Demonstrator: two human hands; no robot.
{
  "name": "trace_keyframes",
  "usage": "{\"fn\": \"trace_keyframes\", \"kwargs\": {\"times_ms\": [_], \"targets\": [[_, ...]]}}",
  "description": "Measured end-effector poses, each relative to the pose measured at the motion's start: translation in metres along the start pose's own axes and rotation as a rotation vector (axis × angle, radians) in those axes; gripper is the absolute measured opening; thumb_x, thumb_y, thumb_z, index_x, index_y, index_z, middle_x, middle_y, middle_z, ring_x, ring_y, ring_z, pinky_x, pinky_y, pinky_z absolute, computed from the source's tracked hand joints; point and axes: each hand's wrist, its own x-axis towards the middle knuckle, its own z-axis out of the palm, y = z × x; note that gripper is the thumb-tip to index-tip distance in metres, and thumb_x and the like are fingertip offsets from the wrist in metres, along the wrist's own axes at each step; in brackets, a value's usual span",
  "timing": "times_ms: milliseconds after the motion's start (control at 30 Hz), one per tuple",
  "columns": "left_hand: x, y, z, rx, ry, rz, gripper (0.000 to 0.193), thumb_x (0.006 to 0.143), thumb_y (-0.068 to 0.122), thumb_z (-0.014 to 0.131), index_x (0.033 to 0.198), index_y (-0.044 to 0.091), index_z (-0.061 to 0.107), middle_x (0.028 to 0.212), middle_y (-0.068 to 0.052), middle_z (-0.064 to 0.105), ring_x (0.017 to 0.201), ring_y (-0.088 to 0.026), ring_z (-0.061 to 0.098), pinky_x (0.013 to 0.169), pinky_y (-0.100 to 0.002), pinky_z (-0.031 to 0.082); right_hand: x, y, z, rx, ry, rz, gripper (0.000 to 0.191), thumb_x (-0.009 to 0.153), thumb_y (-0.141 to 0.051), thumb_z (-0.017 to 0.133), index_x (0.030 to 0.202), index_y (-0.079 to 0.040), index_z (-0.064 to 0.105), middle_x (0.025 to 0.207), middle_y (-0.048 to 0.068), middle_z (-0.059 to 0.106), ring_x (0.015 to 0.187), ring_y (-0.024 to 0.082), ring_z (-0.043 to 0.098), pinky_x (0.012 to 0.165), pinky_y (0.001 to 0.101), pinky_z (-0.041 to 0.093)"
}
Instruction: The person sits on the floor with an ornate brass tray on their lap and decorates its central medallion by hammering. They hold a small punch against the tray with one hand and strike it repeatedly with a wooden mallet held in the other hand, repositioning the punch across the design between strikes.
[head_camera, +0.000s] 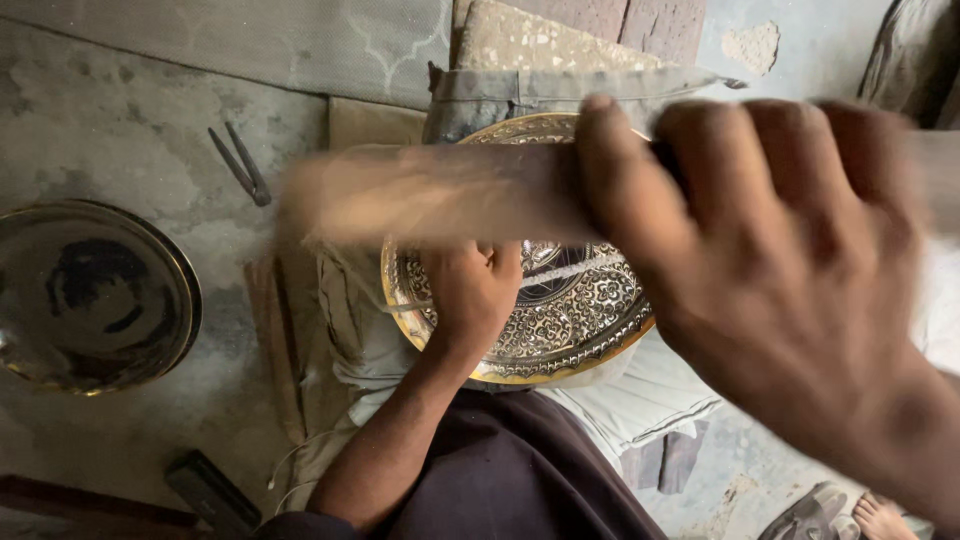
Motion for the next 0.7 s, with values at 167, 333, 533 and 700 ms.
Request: {"fn": "trace_keyframes", "kwargs": {"times_ms": [167,333,533,700], "targets": [[-0.001,-0.001,-0.017,-0.271,0.199,0.417,0.031,0.093,0.006,0.07,0.122,-0.001,0.063,0.107,-0.015,0.064,0.099,-0.036,0.065,0.089,-0.046,0.052,-0.013,0.011,-0.015,0.23,-0.05,-0.024,0.053,0.084,-0.019,0.071,0.135,-0.009,0.065,0.101,0.008,0.068,0.088,0.026,0.064,0.081,0.0432,0.05],[-0.006,-0.01,-0.006,-0.13,0.288,0.391,0.046,0.088,0.011,0.076,0.13,-0.002,0.062,0.114,-0.018,0.069,0.105,-0.041,0.066,0.095,-0.05,0.051,-0.036,0.018,0.004,0.782,-0.077,0.243,0.068,0.084,0.009,0.071,0.148,0.006,0.049,0.113,0.025,0.065,0.093,0.033,0.063,0.078,0.045,0.051],[-0.001,-0.023,0.011,-0.051,0.202,0.184,0.02,0.089,0.012,0.074,0.105,0.002,0.068,0.099,-0.016,0.071,0.099,-0.041,0.068,0.091,-0.052,0.051,-0.038,0.019,0.014,0.593,-0.048,0.206,0.07,0.087,0.015,0.074,0.152,0.008,0.047,0.117,0.027,0.063,0.101,0.033,0.064,0.085,0.0423,0.054],[-0.003,-0.018,0.006,-0.039,0.284,0.39,0.03,0.087,0.01,0.074,0.115,0.0,0.068,0.112,-0.019,0.07,0.106,-0.042,0.066,0.093,-0.054,0.051,-0.017,0.017,0.012,0.659,-0.046,0.197,0.064,0.078,0.009,0.077,0.139,0.008,0.056,0.104,0.024,0.065,0.092,0.035,0.063,0.078,0.0463,0.052]]}}
